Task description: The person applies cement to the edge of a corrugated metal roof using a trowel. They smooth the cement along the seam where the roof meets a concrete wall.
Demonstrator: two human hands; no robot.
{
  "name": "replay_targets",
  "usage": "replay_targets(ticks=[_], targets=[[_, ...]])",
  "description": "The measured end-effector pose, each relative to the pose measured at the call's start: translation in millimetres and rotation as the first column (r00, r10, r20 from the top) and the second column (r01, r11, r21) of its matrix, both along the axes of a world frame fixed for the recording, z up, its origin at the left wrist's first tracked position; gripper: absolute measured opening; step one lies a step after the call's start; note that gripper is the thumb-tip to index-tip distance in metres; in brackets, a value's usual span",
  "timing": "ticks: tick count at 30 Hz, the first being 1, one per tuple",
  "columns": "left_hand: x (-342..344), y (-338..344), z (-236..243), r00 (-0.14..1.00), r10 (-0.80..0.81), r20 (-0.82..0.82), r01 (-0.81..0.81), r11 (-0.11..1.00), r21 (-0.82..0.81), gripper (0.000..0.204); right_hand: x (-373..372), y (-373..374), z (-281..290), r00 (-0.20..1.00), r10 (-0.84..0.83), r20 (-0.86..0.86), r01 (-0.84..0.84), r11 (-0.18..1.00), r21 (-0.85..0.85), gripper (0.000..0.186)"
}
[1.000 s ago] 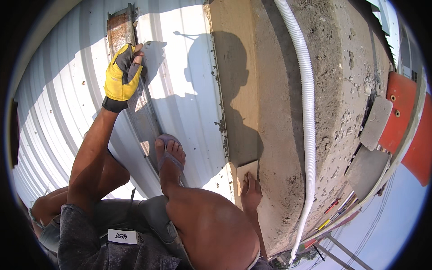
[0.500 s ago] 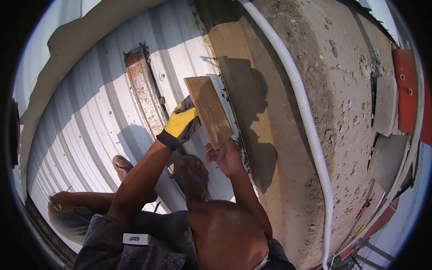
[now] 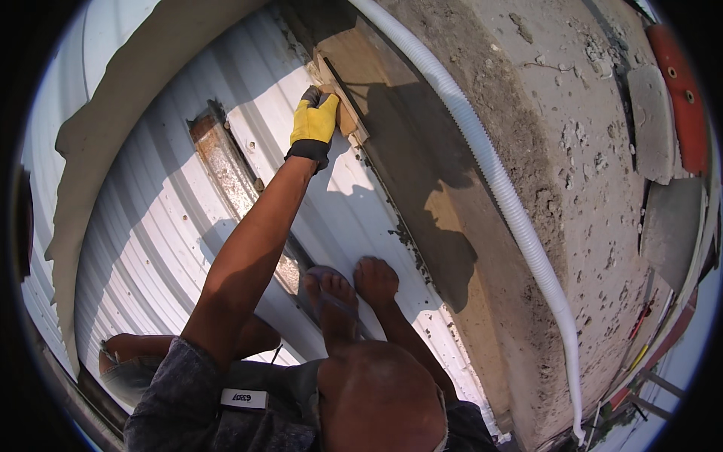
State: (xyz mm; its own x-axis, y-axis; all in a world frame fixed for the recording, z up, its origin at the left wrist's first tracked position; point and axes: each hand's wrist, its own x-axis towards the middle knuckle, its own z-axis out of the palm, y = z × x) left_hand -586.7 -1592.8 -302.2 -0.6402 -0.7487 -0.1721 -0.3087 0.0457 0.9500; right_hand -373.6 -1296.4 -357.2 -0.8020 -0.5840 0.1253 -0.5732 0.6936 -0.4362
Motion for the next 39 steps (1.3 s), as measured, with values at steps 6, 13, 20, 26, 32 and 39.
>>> replay_targets(ticks=[6, 13, 20, 26, 32, 39], targets=[[83.8, 114.0, -28.9, 0.993, -0.098, -0.063, 0.106, 0.982, 0.157, 0.044, 5.6, -9.1, -2.2, 0.983, 0.026, 0.18, -0.029, 1.0, 0.012, 0.015], [131.6, 173.4, -9.3, 0.975, 0.049, -0.218, 0.02, 0.953, 0.302, 0.037, 11.4, -3.2, 9.5, 0.926, 0.009, 0.376, 0.096, 0.96, -0.261, 0.015], [3.2, -27.6, 2.2, 0.99, 0.143, 0.002, -0.137, 0.953, -0.268, 0.033, 11.1, -2.5, -5.6, 0.997, 0.055, -0.054, -0.05, 0.996, 0.079, 0.013], [51.9, 102.4, -16.0, 0.995, 0.045, -0.093, -0.05, 0.997, -0.058, 0.042, 12.7, 11.3, -21.0, 1.0, 0.031, 0.004, -0.031, 0.991, 0.134, 0.014], [178.6, 235.1, 6.7, 0.982, -0.191, 0.001, 0.175, 0.897, 0.406, 0.054, 27.2, 10.0, -9.4, 0.989, 0.018, 0.148, -0.023, 0.999, 0.036, 0.014], [79.1, 28.8, 4.3, 0.903, 0.262, -0.341, -0.145, 0.932, 0.332, 0.044, 11.0, 2.6, -5.6, 0.999, 0.045, 0.009, -0.046, 0.998, 0.033, 0.015]])
